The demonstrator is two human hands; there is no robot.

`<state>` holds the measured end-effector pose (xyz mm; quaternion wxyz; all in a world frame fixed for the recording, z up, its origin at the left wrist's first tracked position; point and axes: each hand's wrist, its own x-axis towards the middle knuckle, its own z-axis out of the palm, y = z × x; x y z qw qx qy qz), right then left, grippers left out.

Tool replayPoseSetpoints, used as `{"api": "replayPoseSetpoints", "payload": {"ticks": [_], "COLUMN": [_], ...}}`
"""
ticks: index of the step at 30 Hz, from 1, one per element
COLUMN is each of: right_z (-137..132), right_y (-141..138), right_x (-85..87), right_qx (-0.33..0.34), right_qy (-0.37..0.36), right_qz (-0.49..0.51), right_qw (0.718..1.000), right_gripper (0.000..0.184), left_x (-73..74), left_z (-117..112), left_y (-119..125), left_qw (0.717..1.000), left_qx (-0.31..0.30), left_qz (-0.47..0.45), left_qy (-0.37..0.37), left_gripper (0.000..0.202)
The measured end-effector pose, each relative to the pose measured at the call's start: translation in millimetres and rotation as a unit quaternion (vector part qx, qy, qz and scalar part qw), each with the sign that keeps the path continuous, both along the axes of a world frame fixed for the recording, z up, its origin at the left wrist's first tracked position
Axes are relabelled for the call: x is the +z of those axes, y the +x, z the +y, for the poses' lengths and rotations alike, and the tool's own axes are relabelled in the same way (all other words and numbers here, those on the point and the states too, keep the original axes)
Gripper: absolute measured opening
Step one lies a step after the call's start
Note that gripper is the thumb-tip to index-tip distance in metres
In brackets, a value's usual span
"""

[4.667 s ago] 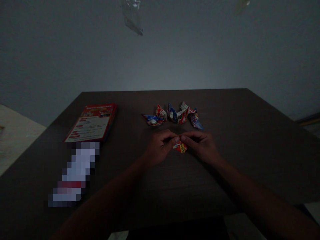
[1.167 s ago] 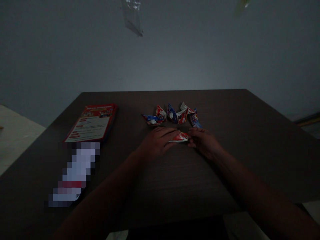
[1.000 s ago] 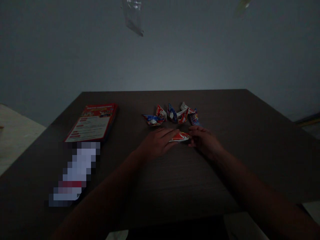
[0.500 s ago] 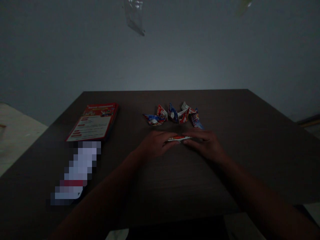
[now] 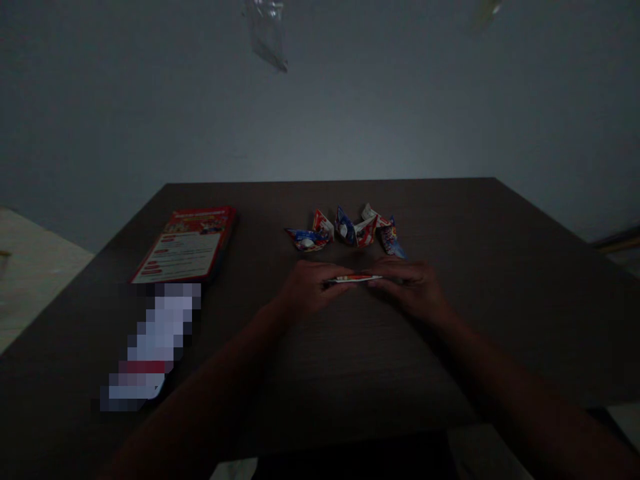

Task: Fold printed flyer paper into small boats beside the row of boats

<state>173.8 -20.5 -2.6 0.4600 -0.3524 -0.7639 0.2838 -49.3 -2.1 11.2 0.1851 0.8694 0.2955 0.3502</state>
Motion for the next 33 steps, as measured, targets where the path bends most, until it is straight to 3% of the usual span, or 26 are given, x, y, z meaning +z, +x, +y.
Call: {"api": "replayPoseSetpoints", "payload": {"ticks": [8, 33], "right_z": [-1.0, -2.5], "right_y": [1.5, -1.3], "right_x": [-2.6, 2.9], "right_qx": [-0.02, 0.009], "right_qy": [-0.011, -0.023], "right_qz": [0.019, 0.022], "right_qw": [1.0, 0.999], "right_gripper": [0.018, 0.015], "left_x": [3.5, 0.6], "left_z": [-2.7, -0.6], "left_y": [-2.7, 1.8], "left_qw": [0.999, 0.994], "left_qx": [0.027, -0.023], "left_qz": [-0.026, -0.083], "left_qy": [-0.013, 0.062], "left_gripper": [0.021, 0.013]}}
